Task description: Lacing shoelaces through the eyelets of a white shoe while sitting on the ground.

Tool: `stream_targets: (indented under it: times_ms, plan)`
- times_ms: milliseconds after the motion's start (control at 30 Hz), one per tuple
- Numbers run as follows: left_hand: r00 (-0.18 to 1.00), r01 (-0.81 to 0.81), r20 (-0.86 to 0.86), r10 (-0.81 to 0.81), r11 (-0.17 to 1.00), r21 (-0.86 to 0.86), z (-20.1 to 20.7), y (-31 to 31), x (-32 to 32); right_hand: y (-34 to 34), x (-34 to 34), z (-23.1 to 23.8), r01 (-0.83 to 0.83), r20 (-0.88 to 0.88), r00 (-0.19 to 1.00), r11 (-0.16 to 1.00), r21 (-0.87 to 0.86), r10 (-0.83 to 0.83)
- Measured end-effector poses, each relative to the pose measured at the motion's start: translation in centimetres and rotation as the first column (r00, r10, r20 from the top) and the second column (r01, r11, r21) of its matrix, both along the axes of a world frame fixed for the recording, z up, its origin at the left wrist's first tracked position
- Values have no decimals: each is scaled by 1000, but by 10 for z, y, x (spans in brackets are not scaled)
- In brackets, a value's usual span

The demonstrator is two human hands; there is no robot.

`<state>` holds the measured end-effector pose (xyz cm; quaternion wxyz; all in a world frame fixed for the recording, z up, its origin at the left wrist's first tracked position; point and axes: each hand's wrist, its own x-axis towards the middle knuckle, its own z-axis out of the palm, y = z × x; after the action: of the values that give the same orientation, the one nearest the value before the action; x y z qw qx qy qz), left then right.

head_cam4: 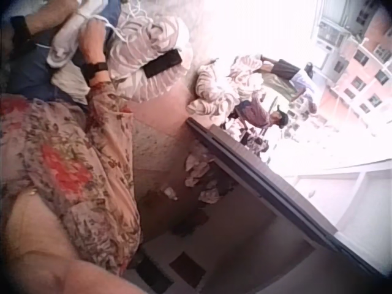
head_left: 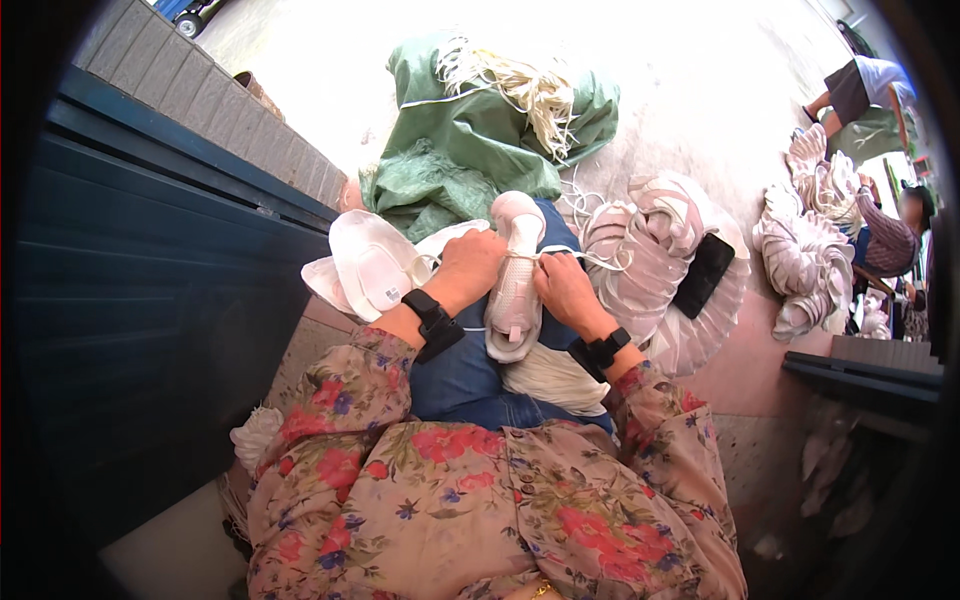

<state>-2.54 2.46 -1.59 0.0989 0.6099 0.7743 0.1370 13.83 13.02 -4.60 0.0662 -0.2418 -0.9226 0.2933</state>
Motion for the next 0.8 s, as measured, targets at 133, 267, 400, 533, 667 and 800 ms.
stream_targets:
  times_ms: [133, 267, 400, 533, 667, 800]
  plan:
    - [959, 192, -214, -184, 981, 20, 4, 13, 3, 0, 4, -3, 10, 19, 1000, 1000, -6, -10]
    - [977, 138, -171, -128, 989, 53, -1, 9, 4, -4, 6, -1, 64, -180, 980, 994, -91, -80]
    - [997, 37, -74, -25, 987, 158, -6, 1, 7, -7, 7, 4, 59, -210, 975, 994, -93, -77]
    - [991, -128, -8, 131, 976, 174, -4, -6, 23, -10, 6, 11, 129, -259, 952, 982, -139, -161]
    - [984, -159, -51, 169, 976, 150, 2, -15, 36, -11, 0, 17, -35, -251, 963, 968, 248, 99]
    - [968, -244, -32, 247, 967, 70, 3, -14, 33, -1, -10, 22, -290, 103, 956, 814, 503, 276]
